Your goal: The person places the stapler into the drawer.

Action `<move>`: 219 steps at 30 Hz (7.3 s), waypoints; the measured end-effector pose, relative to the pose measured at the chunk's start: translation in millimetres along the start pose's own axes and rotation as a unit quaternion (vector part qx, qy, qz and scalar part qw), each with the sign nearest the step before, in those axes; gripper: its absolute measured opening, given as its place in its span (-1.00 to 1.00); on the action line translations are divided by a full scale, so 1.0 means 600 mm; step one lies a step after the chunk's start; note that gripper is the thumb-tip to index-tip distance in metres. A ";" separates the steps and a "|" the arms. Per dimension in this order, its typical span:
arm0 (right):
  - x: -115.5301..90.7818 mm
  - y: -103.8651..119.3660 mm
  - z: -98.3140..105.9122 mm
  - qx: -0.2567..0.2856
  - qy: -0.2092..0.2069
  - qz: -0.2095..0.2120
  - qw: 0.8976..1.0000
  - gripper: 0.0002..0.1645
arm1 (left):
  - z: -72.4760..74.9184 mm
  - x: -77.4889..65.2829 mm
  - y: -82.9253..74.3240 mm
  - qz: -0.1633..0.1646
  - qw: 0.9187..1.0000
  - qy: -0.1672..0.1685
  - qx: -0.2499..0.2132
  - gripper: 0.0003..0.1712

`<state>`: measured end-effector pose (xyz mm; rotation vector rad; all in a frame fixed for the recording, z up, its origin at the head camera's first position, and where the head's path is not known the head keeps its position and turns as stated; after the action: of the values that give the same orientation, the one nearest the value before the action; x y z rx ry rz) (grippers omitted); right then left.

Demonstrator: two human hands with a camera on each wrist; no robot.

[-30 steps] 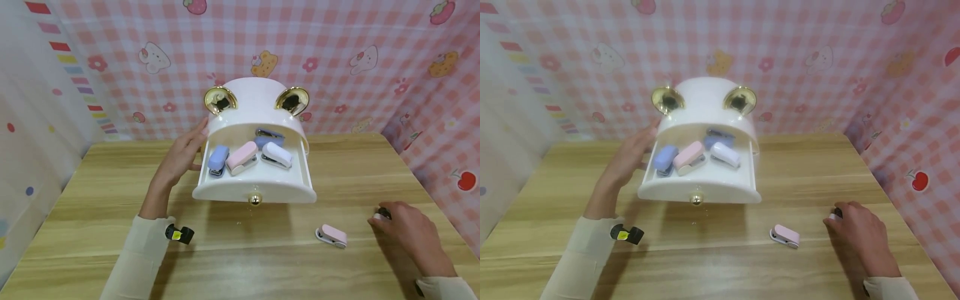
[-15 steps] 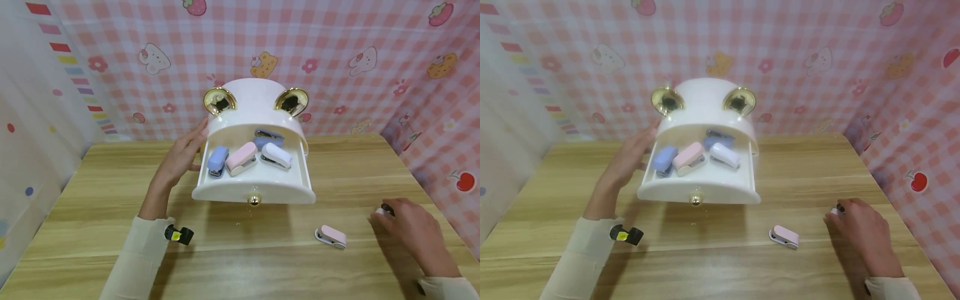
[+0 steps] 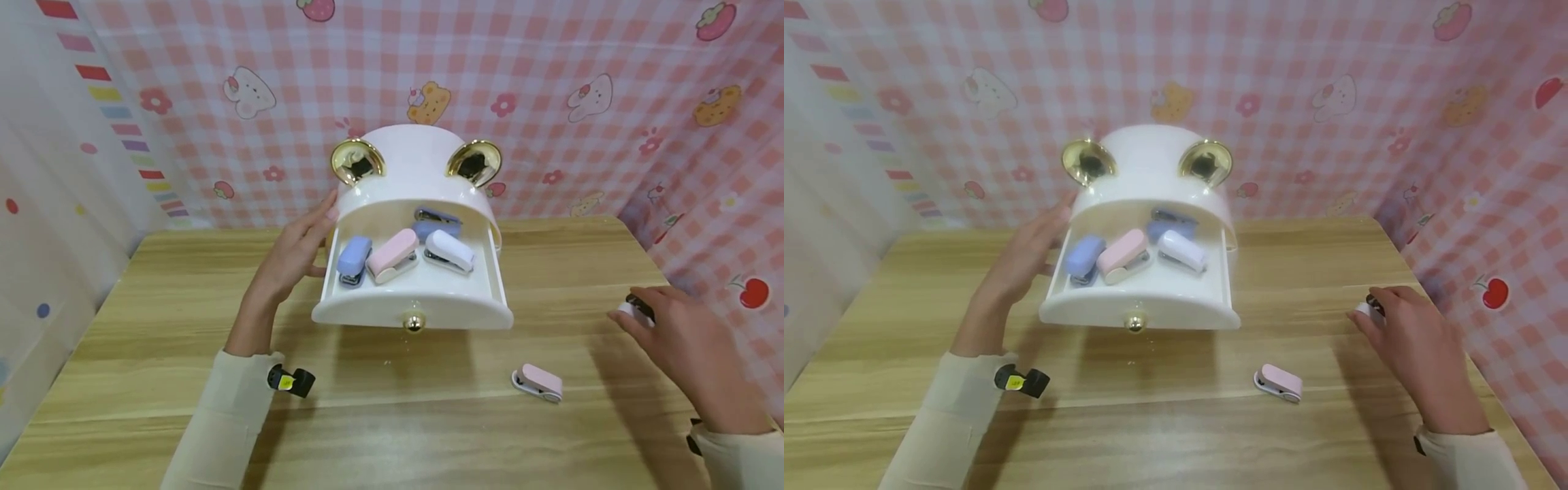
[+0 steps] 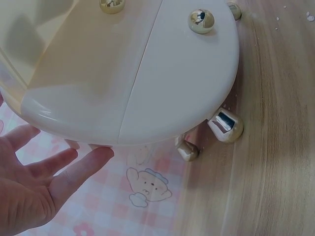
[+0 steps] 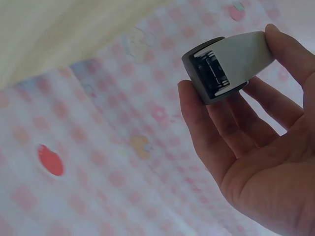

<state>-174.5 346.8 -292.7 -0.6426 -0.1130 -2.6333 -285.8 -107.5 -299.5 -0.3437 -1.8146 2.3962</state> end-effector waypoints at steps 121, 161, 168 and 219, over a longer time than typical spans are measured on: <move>0.259 0.356 0.016 0.133 0.073 0.383 0.911 -0.54 | 0.004 -0.001 0.003 -0.005 1.000 -0.007 -0.004 -0.29; 0.251 0.345 0.072 0.185 -0.033 0.409 0.893 -0.45 | 0.004 -0.001 0.004 0.001 1.000 -0.006 -0.006 -0.28; 0.234 0.330 0.111 0.161 -0.077 0.411 0.894 -0.43 | 0.003 -0.002 0.004 0.002 1.000 -0.007 -0.005 -0.30; 0.005 0.219 -0.075 0.118 -0.031 0.244 0.962 -0.22 | 0.011 0.005 0.002 0.001 1.000 -0.012 -0.010 -0.28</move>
<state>-140.3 219.0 -334.2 -0.5829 -0.2478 -2.0866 -290.3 -113.5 -299.3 -0.3204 -1.8494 2.3964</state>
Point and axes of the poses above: each hand's wrist, its own x-axis towards the middle knuckle, its own z-axis out of the back of the hand, y = z × x, the point moved 9 cm from there along x, towards the middle knuckle, and after that the axes turned 13 degrees about z, right-handed, at the moved point
